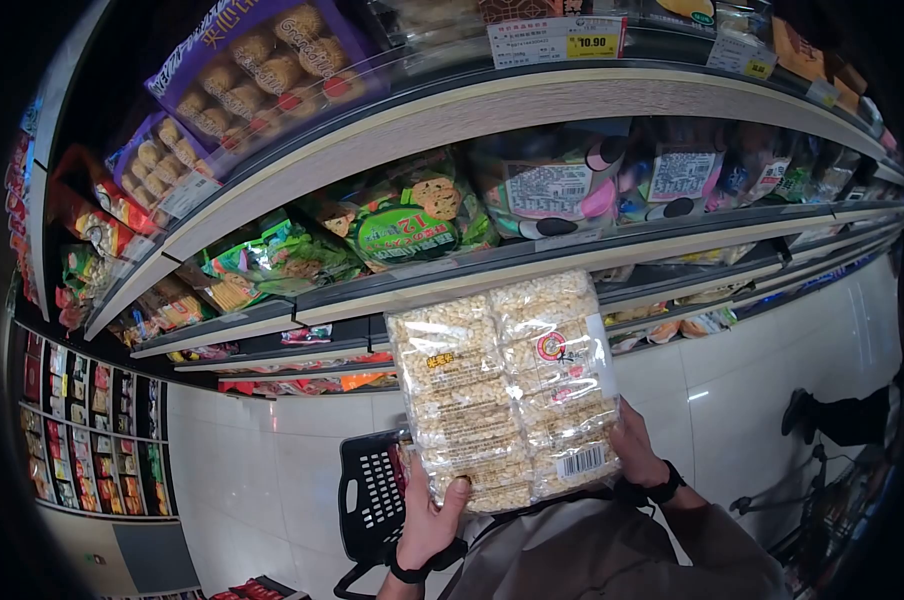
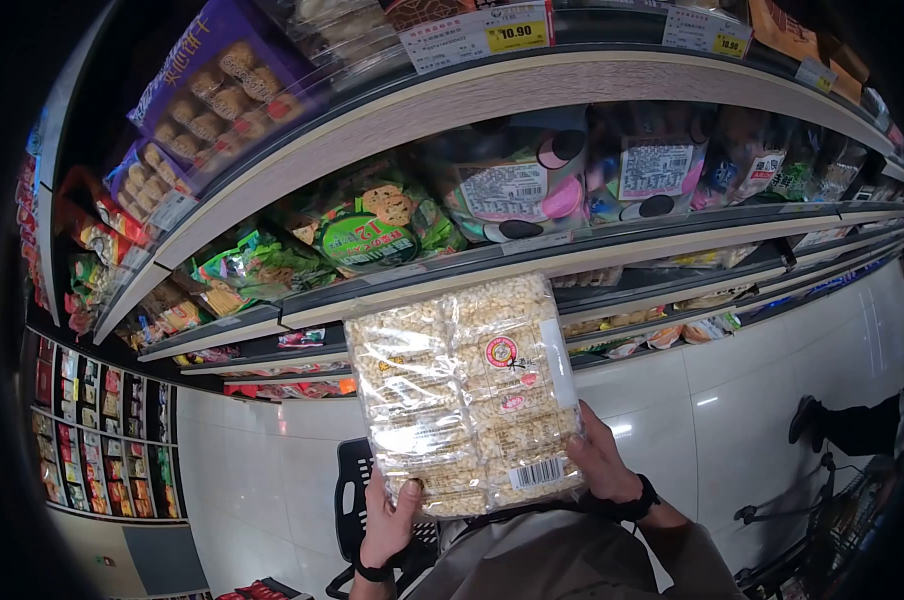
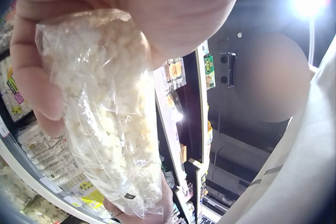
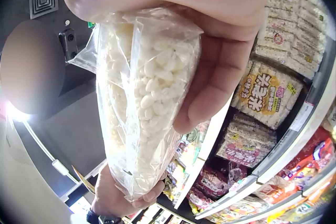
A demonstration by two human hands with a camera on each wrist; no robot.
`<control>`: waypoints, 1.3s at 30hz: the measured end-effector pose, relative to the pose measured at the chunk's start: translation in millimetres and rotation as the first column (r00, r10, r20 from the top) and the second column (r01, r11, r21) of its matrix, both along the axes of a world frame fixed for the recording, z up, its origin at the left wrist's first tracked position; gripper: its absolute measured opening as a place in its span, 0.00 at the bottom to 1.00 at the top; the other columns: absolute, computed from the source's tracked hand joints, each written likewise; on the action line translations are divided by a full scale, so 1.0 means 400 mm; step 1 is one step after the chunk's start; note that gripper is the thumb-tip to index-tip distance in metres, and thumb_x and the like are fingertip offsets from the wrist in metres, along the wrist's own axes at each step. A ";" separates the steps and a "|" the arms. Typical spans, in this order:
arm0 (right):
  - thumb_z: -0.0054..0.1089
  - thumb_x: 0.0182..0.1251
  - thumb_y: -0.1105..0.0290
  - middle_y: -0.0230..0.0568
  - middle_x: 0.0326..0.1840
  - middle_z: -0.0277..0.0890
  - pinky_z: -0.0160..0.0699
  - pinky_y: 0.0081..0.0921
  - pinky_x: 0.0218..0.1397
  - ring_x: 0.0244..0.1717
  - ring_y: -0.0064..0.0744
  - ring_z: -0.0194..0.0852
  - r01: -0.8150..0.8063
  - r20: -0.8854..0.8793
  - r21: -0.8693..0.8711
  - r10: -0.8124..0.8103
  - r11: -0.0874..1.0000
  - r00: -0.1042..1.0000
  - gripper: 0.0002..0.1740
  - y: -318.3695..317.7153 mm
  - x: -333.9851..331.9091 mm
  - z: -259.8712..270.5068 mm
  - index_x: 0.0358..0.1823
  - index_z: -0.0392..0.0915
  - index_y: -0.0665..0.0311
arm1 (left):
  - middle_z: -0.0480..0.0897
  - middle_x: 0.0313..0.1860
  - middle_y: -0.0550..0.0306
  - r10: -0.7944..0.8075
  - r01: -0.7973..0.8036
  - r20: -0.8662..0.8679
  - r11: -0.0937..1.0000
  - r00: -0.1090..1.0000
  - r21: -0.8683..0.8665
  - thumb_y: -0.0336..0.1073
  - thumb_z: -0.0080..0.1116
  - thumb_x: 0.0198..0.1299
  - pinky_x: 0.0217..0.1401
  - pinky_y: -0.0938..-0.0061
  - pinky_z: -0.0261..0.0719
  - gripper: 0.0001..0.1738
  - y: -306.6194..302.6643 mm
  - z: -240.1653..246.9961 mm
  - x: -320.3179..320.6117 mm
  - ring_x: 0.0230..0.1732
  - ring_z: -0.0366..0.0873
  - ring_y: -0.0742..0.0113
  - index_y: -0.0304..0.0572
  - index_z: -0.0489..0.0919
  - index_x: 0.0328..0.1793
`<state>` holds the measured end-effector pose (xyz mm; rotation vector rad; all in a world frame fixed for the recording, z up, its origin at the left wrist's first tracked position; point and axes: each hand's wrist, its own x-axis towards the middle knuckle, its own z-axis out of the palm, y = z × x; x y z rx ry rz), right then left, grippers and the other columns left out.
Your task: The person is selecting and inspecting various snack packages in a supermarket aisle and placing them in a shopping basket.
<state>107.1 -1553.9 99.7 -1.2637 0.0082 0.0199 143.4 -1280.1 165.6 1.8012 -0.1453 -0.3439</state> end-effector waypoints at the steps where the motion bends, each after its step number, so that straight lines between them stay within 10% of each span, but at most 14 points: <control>1: 0.47 0.70 0.50 0.46 0.66 0.63 0.55 0.30 0.68 0.65 0.31 0.58 -0.005 -0.005 0.000 0.005 1.000 1.000 0.40 0.000 -0.001 0.001 0.70 0.51 0.75 | 0.75 0.54 0.49 -0.002 0.002 0.001 1.000 1.000 0.004 0.41 0.54 0.66 0.58 0.73 0.69 0.30 0.000 0.000 -0.001 0.53 0.71 0.67 0.29 0.60 0.66; 39: 0.47 0.68 0.51 0.43 0.64 0.64 0.58 0.29 0.66 0.63 0.29 0.60 0.014 -0.004 -0.015 -0.014 1.000 1.000 0.38 -0.002 -0.006 0.000 0.69 0.53 0.74 | 0.76 0.53 0.49 0.013 -0.014 0.056 1.000 0.998 0.017 0.41 0.54 0.66 0.57 0.72 0.69 0.29 -0.002 -0.003 -0.015 0.51 0.72 0.66 0.29 0.61 0.65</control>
